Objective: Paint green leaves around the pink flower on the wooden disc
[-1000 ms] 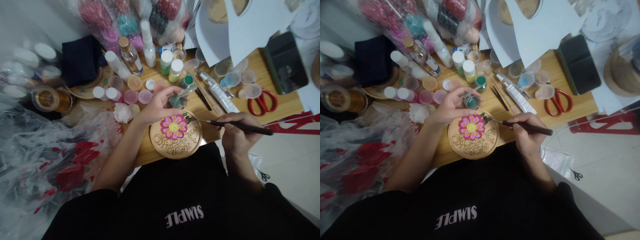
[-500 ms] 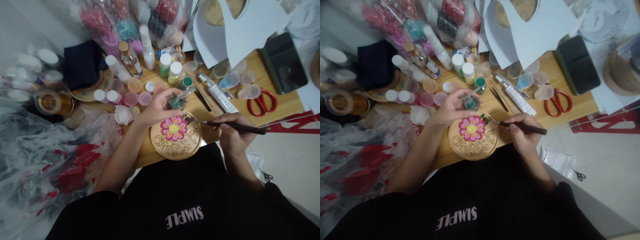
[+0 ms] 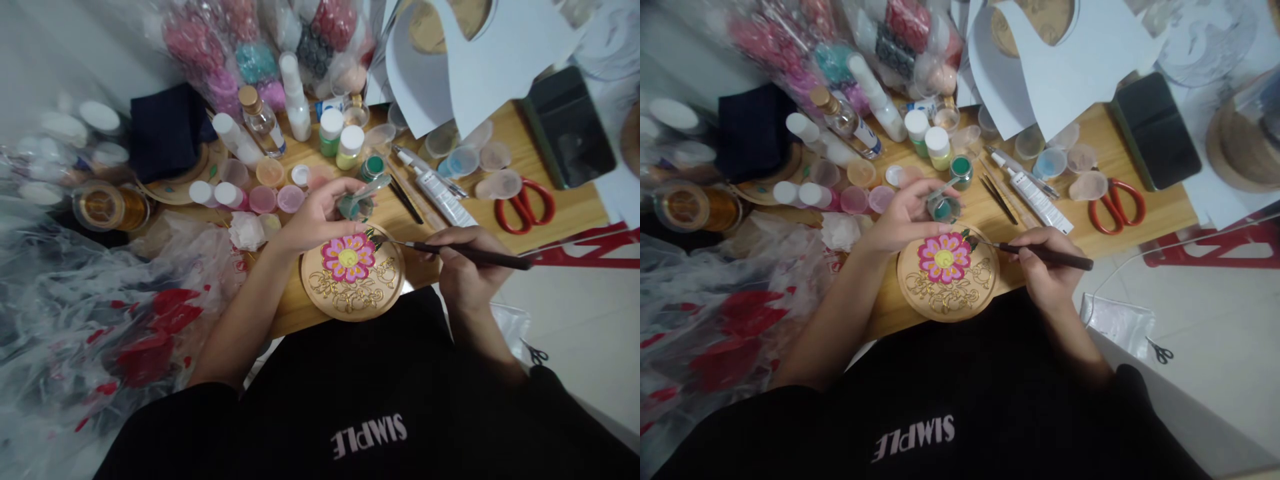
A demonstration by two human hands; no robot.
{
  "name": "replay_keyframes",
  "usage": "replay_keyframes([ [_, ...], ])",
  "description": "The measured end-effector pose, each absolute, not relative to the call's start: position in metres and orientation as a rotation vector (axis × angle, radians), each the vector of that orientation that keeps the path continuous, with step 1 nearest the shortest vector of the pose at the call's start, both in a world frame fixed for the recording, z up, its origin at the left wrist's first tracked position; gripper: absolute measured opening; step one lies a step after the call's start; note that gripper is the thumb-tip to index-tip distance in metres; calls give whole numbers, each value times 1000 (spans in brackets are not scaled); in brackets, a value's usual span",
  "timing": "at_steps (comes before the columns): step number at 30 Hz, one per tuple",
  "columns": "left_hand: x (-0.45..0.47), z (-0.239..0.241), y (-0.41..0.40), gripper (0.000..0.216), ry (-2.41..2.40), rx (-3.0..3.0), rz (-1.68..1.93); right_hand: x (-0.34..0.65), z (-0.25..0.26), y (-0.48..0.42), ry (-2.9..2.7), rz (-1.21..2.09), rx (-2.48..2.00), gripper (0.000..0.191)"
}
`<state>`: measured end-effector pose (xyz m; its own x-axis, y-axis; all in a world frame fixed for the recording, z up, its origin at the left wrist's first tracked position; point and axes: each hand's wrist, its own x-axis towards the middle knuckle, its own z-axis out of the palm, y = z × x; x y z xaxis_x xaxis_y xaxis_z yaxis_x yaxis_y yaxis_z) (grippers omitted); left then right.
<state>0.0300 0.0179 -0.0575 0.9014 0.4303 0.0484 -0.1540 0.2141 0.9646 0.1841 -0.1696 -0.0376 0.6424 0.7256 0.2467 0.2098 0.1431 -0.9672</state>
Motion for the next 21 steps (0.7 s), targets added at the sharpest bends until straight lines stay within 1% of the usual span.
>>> replay_keyframes([
  [11, 30, -56, 18, 47, 262, 1302, 397, 184, -38, -169, -815, 422, -1401, 8],
  [21, 30, -55, 18, 49, 274, 1293, 397, 182, -35, -168, -827, 467, -1407, 10],
])
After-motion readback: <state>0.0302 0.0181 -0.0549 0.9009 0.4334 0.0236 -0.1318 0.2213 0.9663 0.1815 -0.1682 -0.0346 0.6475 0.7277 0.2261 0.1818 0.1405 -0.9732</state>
